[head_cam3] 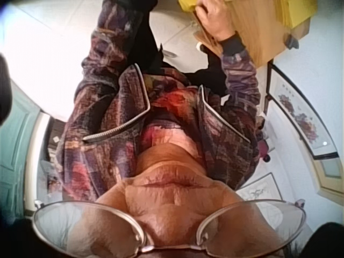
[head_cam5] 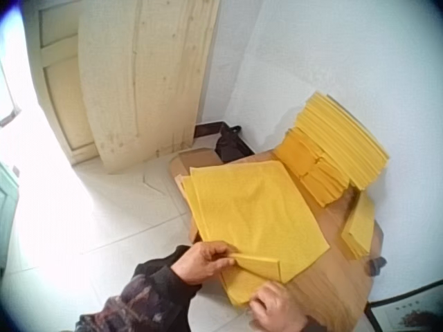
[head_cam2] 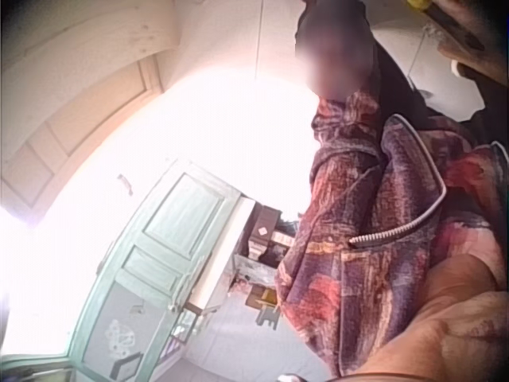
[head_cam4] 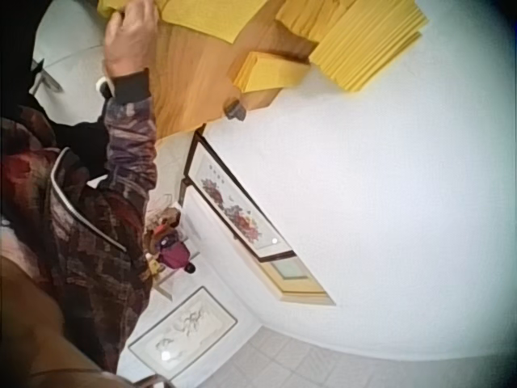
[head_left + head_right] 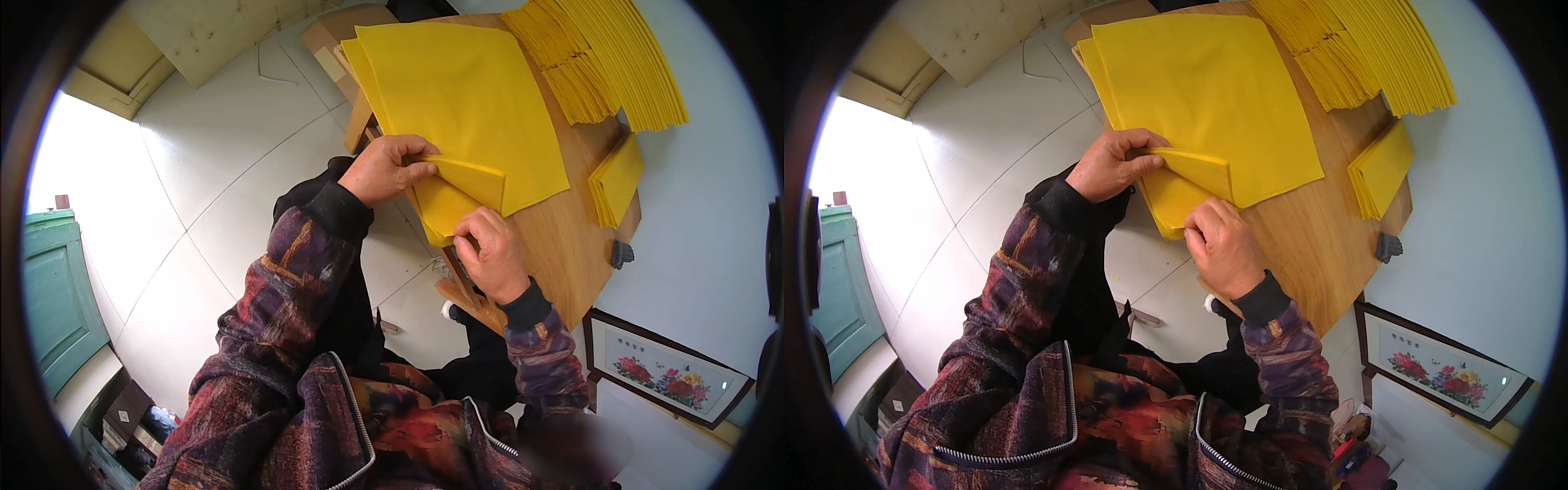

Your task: The person sits on the floor and folds yellow paper sheets by hand on a wooden table. They fold each sheet in half, smooth the crease, and place it on a growing stack of folded sheets.

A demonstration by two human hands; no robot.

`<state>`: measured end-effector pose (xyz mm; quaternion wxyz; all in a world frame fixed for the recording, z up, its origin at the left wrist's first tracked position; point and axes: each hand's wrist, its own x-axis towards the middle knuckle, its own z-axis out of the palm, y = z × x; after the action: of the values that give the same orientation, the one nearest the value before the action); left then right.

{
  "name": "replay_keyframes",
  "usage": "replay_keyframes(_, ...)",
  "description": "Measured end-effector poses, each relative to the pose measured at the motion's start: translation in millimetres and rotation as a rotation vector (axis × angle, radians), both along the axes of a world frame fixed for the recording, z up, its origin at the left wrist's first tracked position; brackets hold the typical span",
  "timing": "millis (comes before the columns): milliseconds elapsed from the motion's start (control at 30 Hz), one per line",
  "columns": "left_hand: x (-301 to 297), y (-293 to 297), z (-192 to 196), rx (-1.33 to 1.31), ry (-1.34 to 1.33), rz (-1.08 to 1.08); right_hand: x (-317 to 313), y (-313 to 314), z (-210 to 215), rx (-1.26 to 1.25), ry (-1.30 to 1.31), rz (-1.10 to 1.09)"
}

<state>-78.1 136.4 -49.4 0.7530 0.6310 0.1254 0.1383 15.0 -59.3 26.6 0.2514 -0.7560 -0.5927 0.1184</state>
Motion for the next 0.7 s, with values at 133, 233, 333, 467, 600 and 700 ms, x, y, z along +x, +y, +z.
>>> replay_keyframes(133, -0.1, 0.5, -0.4, -0.023, -0.010, -0.017, 3.8, 1.4, 4.3, -0.118, 0.215, -0.063)
replay_keyframes(233, 0.2, 0.2, 0.2, -0.048, -0.004, -0.017, 2.1, 2.4, 4.4, -0.141, 0.201, -0.090)
replay_keyframes(333, -0.7, -0.2, 1.2, -0.025, 0.001, -0.009, -1.3, 3.7, 1.2, -0.065, 0.016, -0.028)
replay_keyframes(467, -0.4, 0.1, 1.6, 0.024, -0.009, -0.005, -3.0, 4.6, -1.8, 0.005, -0.117, 0.036)
replay_keyframes(600, -0.1, 0.2, 0.6, -0.003, 0.004, -0.006, -1.9, 4.6, -0.3, 0.002, 0.057, -0.054)
replay_keyframes(700, -0.1, -0.4, 0.4, -0.029, -0.001, -0.011, 1.4, 5.0, 3.0, -0.087, 0.264, -0.125)
